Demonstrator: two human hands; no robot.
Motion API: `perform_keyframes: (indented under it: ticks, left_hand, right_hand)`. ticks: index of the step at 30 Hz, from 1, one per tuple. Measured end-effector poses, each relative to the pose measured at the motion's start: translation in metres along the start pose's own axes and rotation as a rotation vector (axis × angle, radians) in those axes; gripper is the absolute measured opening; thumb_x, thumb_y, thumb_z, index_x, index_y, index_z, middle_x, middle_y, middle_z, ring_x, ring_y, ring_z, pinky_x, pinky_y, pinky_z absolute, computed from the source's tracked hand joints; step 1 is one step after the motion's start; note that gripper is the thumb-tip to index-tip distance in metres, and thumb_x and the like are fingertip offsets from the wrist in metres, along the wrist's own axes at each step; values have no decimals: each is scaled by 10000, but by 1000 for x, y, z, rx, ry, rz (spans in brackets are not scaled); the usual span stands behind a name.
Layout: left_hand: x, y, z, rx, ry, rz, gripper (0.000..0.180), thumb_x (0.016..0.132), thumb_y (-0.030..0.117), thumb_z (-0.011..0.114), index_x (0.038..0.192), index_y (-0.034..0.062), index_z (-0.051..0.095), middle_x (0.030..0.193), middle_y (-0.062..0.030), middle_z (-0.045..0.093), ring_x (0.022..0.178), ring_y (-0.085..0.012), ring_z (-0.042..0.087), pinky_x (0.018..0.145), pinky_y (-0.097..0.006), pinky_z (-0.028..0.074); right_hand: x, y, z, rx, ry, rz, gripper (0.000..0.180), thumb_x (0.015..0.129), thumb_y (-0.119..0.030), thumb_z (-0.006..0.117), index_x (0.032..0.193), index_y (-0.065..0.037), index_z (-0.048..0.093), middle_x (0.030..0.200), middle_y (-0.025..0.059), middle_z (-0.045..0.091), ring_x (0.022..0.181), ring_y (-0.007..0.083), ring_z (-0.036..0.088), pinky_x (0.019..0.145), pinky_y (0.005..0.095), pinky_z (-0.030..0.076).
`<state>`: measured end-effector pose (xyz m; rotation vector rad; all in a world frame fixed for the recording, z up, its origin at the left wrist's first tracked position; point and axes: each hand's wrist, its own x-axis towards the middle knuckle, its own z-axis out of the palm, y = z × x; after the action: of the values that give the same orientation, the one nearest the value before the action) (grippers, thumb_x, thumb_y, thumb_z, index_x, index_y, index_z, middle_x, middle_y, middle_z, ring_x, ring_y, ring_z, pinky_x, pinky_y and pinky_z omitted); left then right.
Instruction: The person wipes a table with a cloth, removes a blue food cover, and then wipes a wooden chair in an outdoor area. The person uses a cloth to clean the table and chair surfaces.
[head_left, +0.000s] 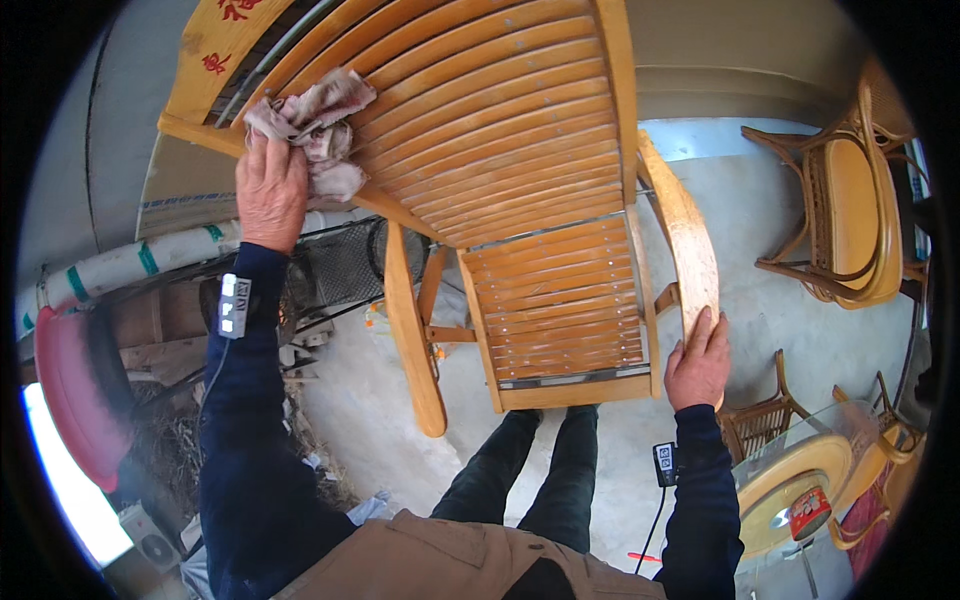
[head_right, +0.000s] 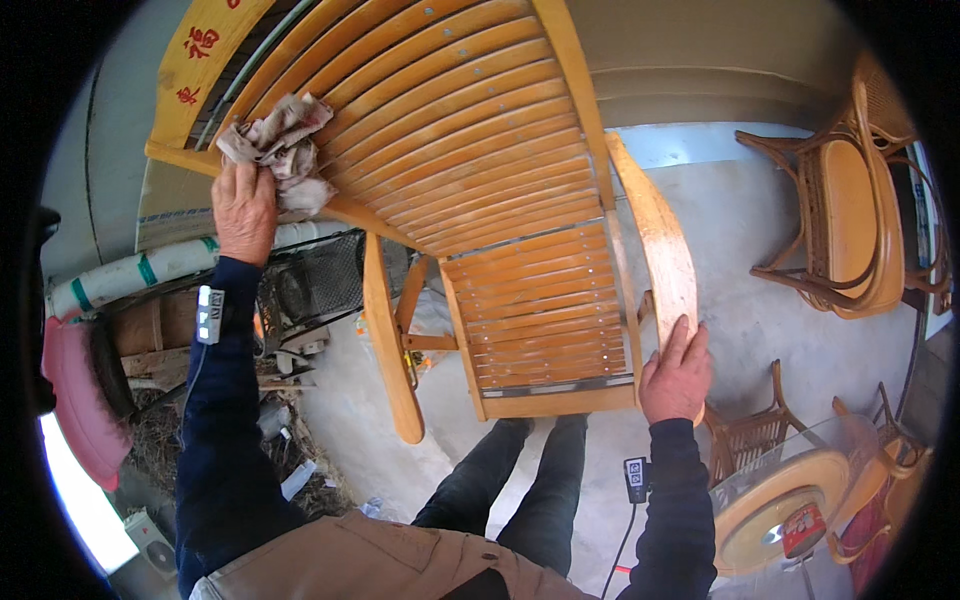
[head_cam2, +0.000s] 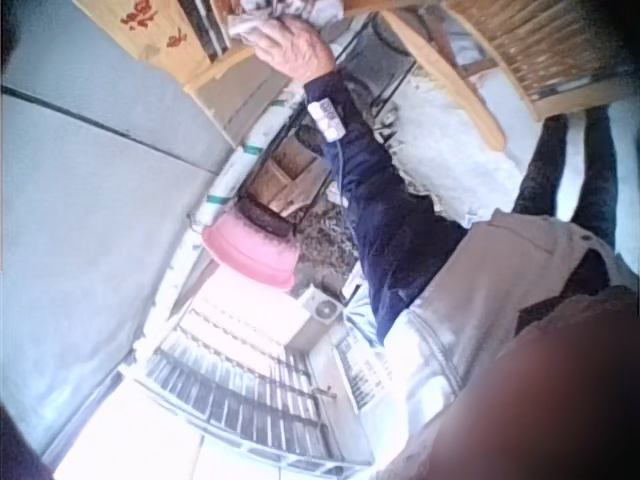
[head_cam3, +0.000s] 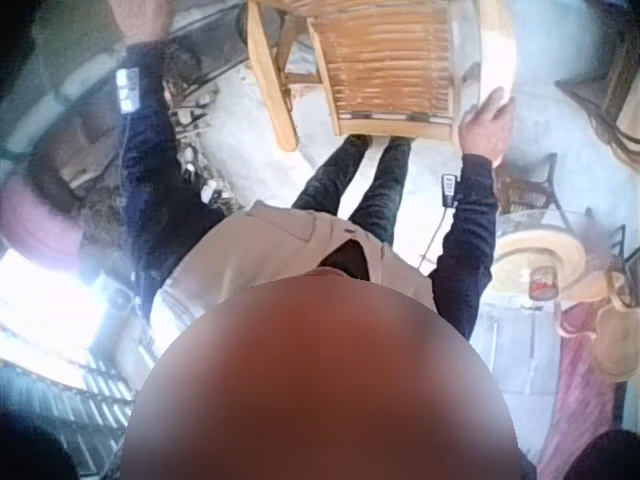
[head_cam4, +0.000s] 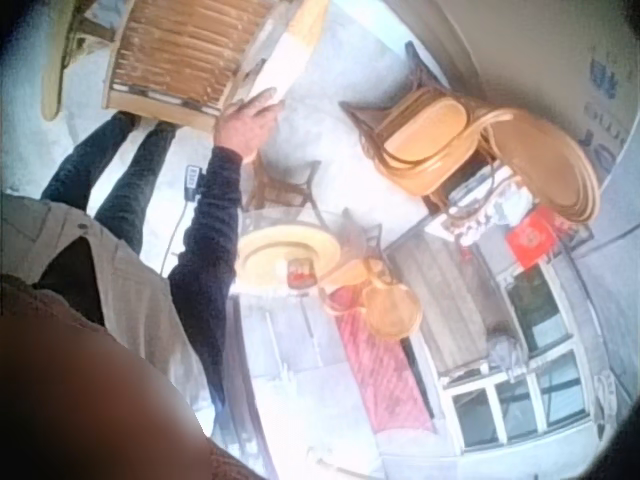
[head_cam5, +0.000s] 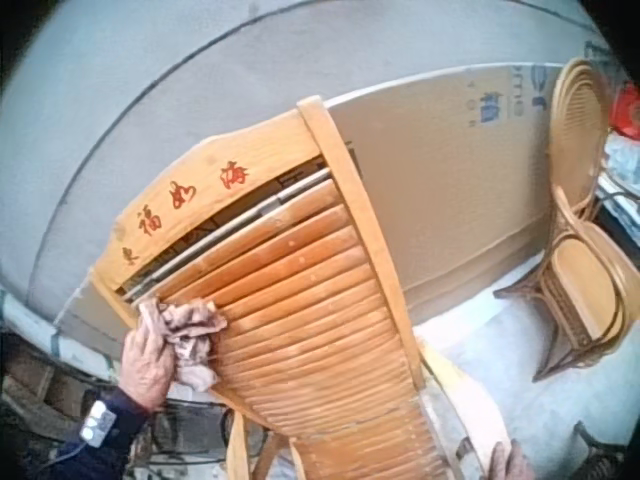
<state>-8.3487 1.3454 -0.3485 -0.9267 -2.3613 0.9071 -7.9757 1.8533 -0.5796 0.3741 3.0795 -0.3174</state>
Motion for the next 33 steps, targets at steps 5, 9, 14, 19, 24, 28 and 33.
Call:
perform_keyframes:
  ticks: [5,9,14,19,24,28,33]
  left_hand:
    - [14,65,55,-137,132,-334,355,895,66,690,1245,14,724,1478,-219,598,1378,-463,553,1122,-555,467]
    - [7,117,88,-283,255,-499,239,821,37,739,1037,-9,648,1186,-275,622,1121,-489,576,963,-594,466]
    - [-14,265,117,-534,46,-466,178,825,61,702,952,48,578,1030,-222,543,1038,-458,566,892,-579,505]
    - [-29,374,111,-662,-185,-457,115,901,88,671,1011,87,638,1090,-185,586,1075,-419,587,896,-550,512]
    - [-41,471,83,-927,-383,-289,214,926,100,662,1139,97,685,1155,-171,624,1125,-403,613,962,-535,517]
    - [-65,541,67,-1087,-298,-27,310,994,110,590,1276,61,710,1378,-266,668,1309,-450,611,1119,-551,494]
    - [-120,535,75,-1139,-309,47,299,1034,115,563,1280,40,716,1440,-268,620,1327,-461,581,1158,-536,464]
  right_hand:
    - [0,0,-2,25,-23,6,876,895,-170,739,1682,-31,381,1599,361,447,1169,506,618,981,573,532]
    - [1,-2,-7,20,-26,-7,869,899,-184,742,1677,-27,387,1598,367,444,1184,506,616,985,577,530]
    - [2,-2,-8,15,-50,6,855,907,-205,740,1672,-27,402,1609,360,435,1226,496,605,1002,567,526]
    - [1,-1,-6,19,-56,17,830,916,-217,742,1661,-33,426,1595,348,454,1249,485,607,1018,549,527]
    - [6,-2,-6,28,-32,15,825,902,-198,751,1650,-36,445,1579,349,475,1217,484,627,1011,544,535]
    - [7,0,-5,103,-106,58,872,896,-213,749,1687,-84,407,1582,372,466,1258,493,621,1042,549,539]
    - [3,7,-4,75,-65,39,866,878,-261,772,1652,-54,443,1544,347,502,1188,430,641,959,516,553]
